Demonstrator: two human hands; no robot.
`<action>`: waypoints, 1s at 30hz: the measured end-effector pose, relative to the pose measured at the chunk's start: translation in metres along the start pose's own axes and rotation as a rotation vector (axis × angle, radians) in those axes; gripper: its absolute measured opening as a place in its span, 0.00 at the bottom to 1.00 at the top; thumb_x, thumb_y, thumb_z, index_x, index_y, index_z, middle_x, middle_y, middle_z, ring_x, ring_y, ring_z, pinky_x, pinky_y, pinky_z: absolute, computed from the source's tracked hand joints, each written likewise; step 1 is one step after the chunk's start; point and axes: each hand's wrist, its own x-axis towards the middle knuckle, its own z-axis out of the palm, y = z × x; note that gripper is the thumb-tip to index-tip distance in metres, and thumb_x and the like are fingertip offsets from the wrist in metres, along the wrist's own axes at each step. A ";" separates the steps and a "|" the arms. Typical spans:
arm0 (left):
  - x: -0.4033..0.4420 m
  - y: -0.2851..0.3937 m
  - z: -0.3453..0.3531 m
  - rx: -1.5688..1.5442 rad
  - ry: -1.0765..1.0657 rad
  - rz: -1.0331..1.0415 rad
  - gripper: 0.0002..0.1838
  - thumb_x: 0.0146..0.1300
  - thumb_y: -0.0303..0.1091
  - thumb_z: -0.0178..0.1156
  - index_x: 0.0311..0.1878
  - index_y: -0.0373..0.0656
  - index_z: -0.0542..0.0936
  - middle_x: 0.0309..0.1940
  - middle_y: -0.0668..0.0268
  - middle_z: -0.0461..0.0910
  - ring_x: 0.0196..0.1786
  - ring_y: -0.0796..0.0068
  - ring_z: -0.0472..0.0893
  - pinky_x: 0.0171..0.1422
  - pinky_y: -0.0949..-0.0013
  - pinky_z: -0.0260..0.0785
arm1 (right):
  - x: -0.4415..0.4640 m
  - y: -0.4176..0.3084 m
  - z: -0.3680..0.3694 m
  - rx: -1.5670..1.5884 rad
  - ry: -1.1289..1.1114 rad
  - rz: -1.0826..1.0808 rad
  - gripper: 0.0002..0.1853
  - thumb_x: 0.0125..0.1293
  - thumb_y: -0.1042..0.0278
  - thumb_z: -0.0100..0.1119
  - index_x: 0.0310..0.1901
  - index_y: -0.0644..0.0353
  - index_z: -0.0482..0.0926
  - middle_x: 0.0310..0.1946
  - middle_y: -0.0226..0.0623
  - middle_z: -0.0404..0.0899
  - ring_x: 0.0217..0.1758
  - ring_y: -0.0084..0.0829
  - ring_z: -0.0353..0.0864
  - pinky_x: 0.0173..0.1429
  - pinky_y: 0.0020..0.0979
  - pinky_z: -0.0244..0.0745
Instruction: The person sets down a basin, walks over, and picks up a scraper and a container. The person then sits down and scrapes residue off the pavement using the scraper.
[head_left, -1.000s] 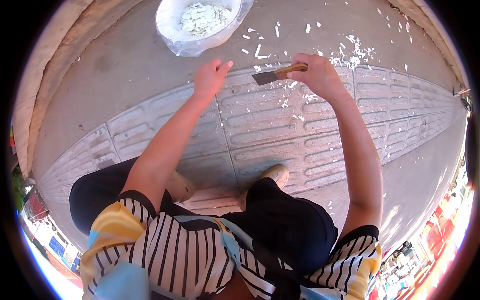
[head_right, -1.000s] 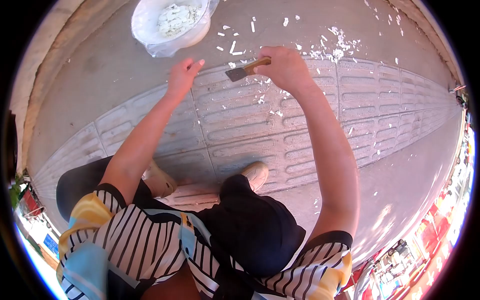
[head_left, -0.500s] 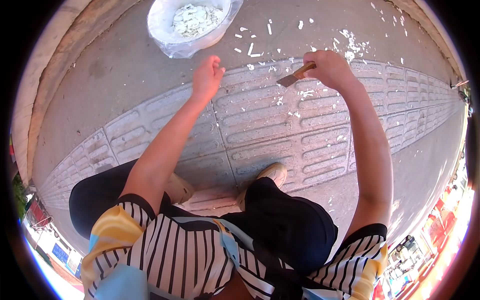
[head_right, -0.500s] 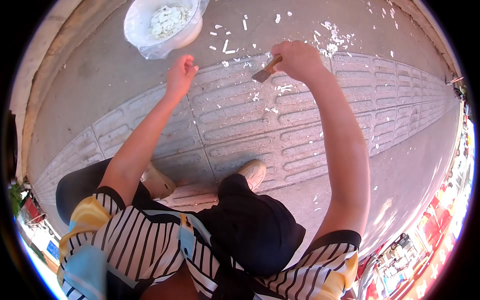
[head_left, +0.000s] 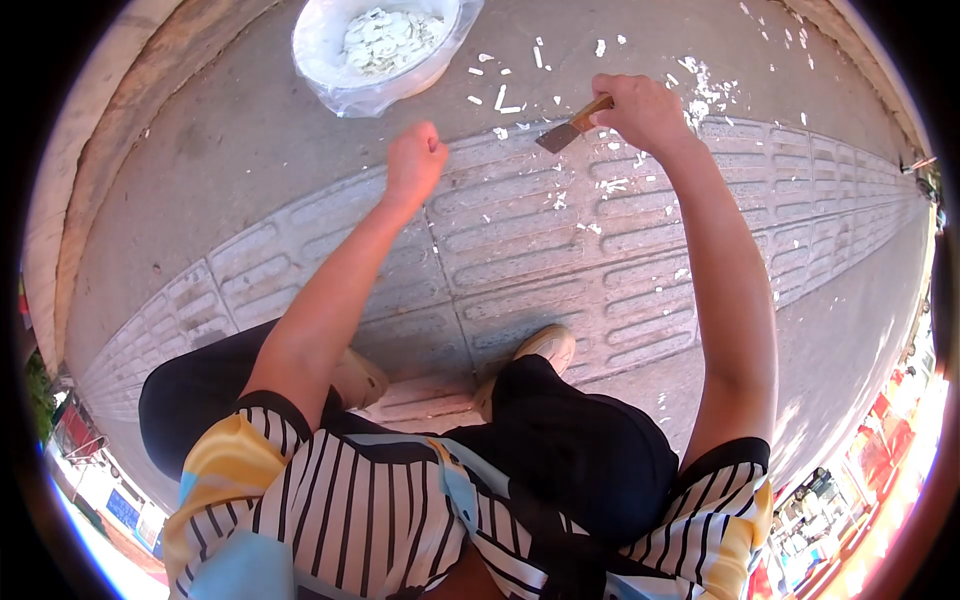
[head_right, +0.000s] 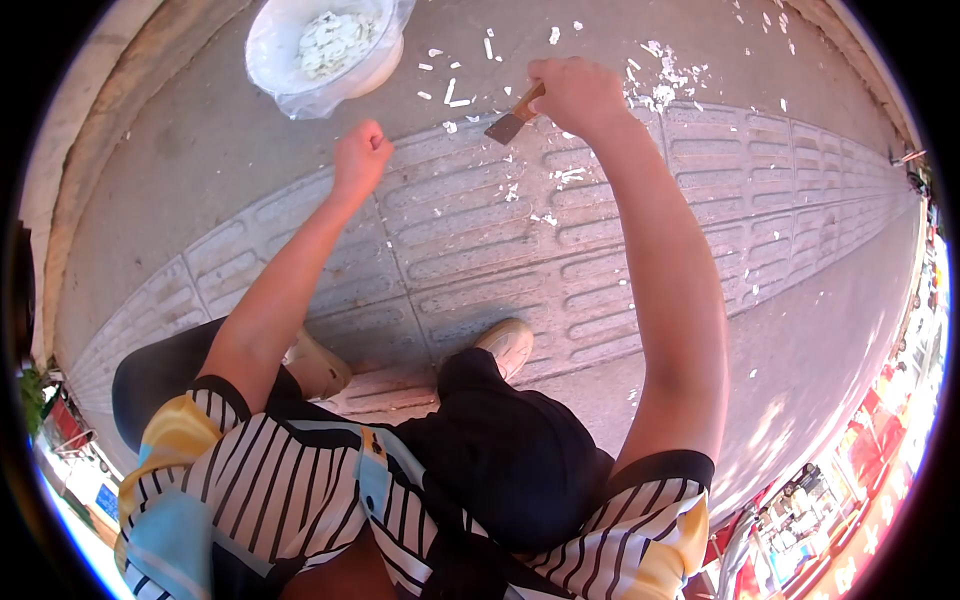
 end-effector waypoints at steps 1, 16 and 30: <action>-0.001 -0.001 0.000 0.009 -0.005 0.007 0.08 0.49 0.24 0.56 0.23 0.38 0.65 0.20 0.55 0.69 0.25 0.54 0.71 0.31 0.56 0.62 | 0.006 0.002 -0.003 0.010 0.021 0.035 0.12 0.54 0.59 0.62 0.36 0.54 0.76 0.34 0.38 0.80 0.42 0.43 0.79 0.43 0.42 0.73; 0.001 -0.013 0.000 -0.093 0.035 0.016 0.10 0.48 0.18 0.55 0.34 0.39 0.69 0.32 0.57 0.72 0.33 0.62 0.74 0.39 0.62 0.67 | 0.034 -0.007 -0.006 0.166 0.018 0.150 0.14 0.51 0.57 0.60 0.41 0.47 0.80 0.45 0.31 0.79 0.46 0.35 0.80 0.49 0.37 0.75; -0.002 -0.026 0.008 -0.105 0.005 0.032 0.18 0.51 0.18 0.57 0.47 0.40 0.74 0.41 0.62 0.75 0.40 0.71 0.77 0.45 0.70 0.73 | 0.024 -0.039 0.011 0.273 0.059 0.011 0.18 0.53 0.55 0.60 0.45 0.52 0.79 0.39 0.41 0.80 0.42 0.40 0.80 0.45 0.38 0.75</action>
